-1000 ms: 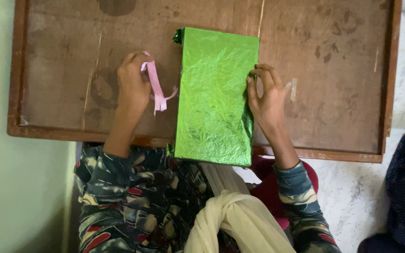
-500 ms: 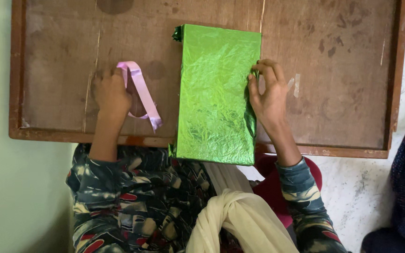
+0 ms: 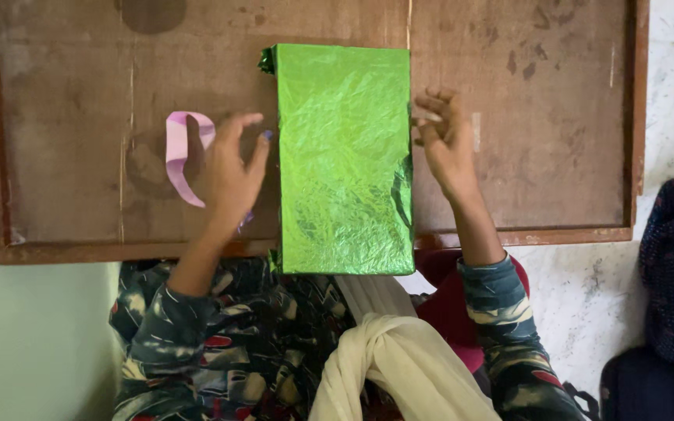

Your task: The person wraps a rectangular box with green foil paper and secures it with clear tape. They then attach a pink ribbon to the top of the wrapped gift.

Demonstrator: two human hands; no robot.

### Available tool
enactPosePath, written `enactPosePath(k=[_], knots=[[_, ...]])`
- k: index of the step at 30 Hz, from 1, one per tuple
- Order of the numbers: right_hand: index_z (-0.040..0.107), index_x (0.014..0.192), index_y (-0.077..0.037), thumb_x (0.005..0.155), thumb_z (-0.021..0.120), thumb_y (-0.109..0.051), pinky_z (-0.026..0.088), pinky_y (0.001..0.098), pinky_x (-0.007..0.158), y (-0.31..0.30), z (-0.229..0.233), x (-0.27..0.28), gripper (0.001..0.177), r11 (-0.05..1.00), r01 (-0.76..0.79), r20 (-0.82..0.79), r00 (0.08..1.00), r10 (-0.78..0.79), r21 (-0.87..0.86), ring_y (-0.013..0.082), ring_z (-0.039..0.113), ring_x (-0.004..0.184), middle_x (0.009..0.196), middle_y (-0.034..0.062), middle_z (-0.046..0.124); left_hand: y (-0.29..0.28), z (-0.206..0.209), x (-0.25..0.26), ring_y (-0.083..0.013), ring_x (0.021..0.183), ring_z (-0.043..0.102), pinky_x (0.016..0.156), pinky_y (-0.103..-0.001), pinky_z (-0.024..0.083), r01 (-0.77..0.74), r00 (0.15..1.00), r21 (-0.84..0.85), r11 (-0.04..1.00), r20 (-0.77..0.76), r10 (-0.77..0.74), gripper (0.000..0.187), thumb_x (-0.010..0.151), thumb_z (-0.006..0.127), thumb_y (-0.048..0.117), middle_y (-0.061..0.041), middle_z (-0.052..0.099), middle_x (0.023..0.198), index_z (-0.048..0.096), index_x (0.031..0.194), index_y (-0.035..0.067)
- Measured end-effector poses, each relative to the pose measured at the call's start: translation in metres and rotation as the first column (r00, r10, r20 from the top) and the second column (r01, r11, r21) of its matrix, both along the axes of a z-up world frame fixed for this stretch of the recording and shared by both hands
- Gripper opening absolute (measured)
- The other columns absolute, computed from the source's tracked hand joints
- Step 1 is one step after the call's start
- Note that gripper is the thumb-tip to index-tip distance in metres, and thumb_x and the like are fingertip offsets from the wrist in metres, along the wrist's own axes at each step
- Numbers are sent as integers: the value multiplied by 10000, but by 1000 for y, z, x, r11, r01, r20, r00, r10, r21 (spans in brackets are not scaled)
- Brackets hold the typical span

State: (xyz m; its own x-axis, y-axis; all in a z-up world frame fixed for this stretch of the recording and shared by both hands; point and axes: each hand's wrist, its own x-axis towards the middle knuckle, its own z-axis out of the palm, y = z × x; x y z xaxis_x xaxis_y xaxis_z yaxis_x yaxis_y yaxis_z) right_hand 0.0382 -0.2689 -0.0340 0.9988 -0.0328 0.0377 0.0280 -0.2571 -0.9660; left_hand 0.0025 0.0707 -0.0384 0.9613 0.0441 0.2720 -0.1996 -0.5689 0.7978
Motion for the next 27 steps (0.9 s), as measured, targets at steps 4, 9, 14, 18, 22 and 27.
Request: enactPosePath(k=[4, 9, 14, 18, 22, 27], knots=[[430, 1462, -12, 1027, 466, -106, 581, 337, 873, 6, -6, -1, 446, 997, -20, -162, 986, 33, 80, 230, 637, 1183, 1406, 155, 595, -25, -16, 5, -221, 1126, 690, 987, -357, 536, -4, 972, -383, 924, -220, -87, 392, 1043, 576, 252, -148, 716, 1237, 587, 1357, 18], [454, 1455, 11, 1084, 506, -300, 485, 350, 1062, 13, -3, -2, 487, 987, -86, -207, 972, 114, 139, 232, 597, 1248, 1365, 194, 623, -41, -29, 14, -230, 1269, 577, 1061, -364, 463, -22, 934, -531, 847, -313, -172, 612, 1056, 525, 435, -169, 578, 1404, 417, 1471, -2], [395, 1515, -4, 1036, 569, -400, 444, 341, 1072, 28, 7, -9, 645, 991, -129, -238, 962, 132, 31, 223, 558, 1274, 1402, 176, 590, -52, -19, 17, -238, 1235, 576, 1017, -383, 468, -166, 846, -586, 793, -497, -190, 711, 967, 570, 506, -169, 567, 1374, 404, 1443, 5], [399, 1525, -7, 985, 626, -404, 469, 345, 1052, 28, 18, -12, 708, 981, -175, -265, 945, 191, 83, 237, 579, 1254, 1378, 178, 611, -50, -1, 22, -258, 1182, 605, 967, -399, 518, -266, 826, -653, 709, -533, -181, 802, 873, 663, 507, -192, 555, 1287, 361, 1394, -23], [404, 1522, 24, 1006, 651, -365, 435, 349, 1098, 31, 25, -10, 691, 965, -205, -181, 955, 234, 166, 231, 550, 1320, 1435, 166, 581, -42, 8, 28, -258, 1205, 578, 958, -381, 511, -317, 828, -668, 673, -541, -147, 956, 787, 740, 517, -198, 525, 1294, 271, 1424, -20], [521, 1466, 1, 988, 610, -372, 506, 378, 965, 19, 40, -7, 613, 915, -125, -301, 920, 251, 383, 211, 622, 1200, 1359, 144, 631, -27, 3, 29, -302, 1304, 464, 1034, -470, 464, -420, 875, -749, 513, -484, 9, 1081, 795, 751, 498, -205, 390, 1401, 132, 1500, -39]])
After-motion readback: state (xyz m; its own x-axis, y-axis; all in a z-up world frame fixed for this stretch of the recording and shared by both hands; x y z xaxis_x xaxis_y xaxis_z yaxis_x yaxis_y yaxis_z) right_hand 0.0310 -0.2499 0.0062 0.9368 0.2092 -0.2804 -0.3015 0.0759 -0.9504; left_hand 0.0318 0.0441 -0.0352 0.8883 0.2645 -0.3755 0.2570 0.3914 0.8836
